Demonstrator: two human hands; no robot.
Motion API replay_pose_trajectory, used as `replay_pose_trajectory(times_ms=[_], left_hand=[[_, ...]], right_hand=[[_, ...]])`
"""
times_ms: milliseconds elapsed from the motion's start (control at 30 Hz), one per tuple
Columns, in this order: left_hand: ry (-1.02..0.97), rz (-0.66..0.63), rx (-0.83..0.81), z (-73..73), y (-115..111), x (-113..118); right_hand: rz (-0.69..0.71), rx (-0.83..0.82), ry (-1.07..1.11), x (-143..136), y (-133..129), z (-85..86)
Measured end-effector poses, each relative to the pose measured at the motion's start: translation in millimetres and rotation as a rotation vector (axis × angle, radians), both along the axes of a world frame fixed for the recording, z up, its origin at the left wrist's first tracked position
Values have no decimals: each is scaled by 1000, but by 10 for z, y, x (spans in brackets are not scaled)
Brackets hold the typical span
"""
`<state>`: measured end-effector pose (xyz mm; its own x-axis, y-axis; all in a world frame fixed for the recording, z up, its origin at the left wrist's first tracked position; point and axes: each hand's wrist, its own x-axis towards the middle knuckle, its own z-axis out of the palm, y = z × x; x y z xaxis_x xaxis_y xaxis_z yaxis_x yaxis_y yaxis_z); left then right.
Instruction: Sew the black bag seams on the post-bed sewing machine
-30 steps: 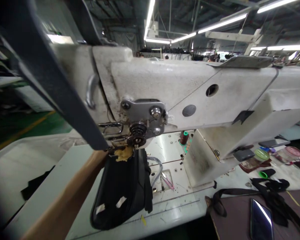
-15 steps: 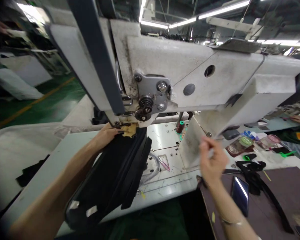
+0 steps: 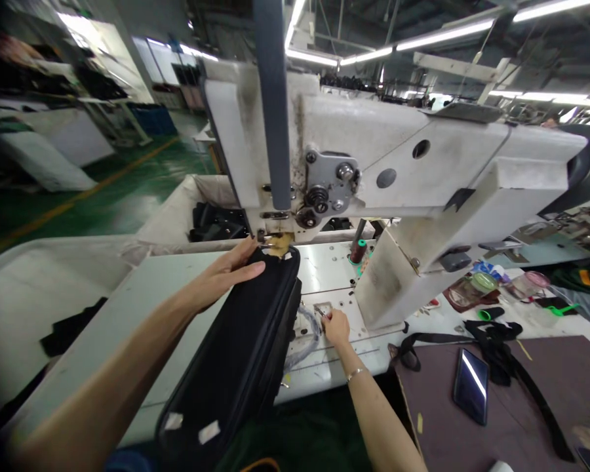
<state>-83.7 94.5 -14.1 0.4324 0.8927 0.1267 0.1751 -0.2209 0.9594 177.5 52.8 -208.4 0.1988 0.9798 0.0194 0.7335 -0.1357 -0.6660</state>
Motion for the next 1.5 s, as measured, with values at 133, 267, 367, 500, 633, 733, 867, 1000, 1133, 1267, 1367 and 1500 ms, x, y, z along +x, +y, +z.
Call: replay_pose_trajectory(times_ms=[133, 267, 367, 500, 633, 733, 867, 1000, 1133, 1267, 1367, 1500], left_hand=[[2, 40, 19, -64, -116, -77], [1, 126, 91, -44, -282, -98], [-5, 236, 202, 27, -455, -48], [74, 314, 313, 138, -728, 3], [245, 338, 438, 208, -997, 7], [432, 302, 574, 209, -1165, 58], [626, 297, 671, 175, -1290, 217], [654, 260, 615, 168, -1276, 357], [601, 202, 551, 182, -1232, 391], [551, 22, 599, 191, -1213, 315], [424, -71, 550, 175, -1165, 213], [95, 2, 344, 134, -1096, 104]], right_hand=[[-33, 30, 66, 159, 50, 170], [28, 207, 107, 174, -44, 842], [176, 312, 80, -3, -193, 1426], [339, 449, -192, -260, -310, 1840], [405, 554, -298, -325, -362, 1882], [549, 561, -237, -329, -478, 1868], [543, 597, -6, -389, -643, 1856], [467, 529, 173, -417, -656, 1863], [282, 343, 286, -327, -619, 1846], [197, 261, 375, -240, -724, 1724], [239, 275, 409, -250, -867, 1633], [332, 361, 340, -323, -972, 1613]])
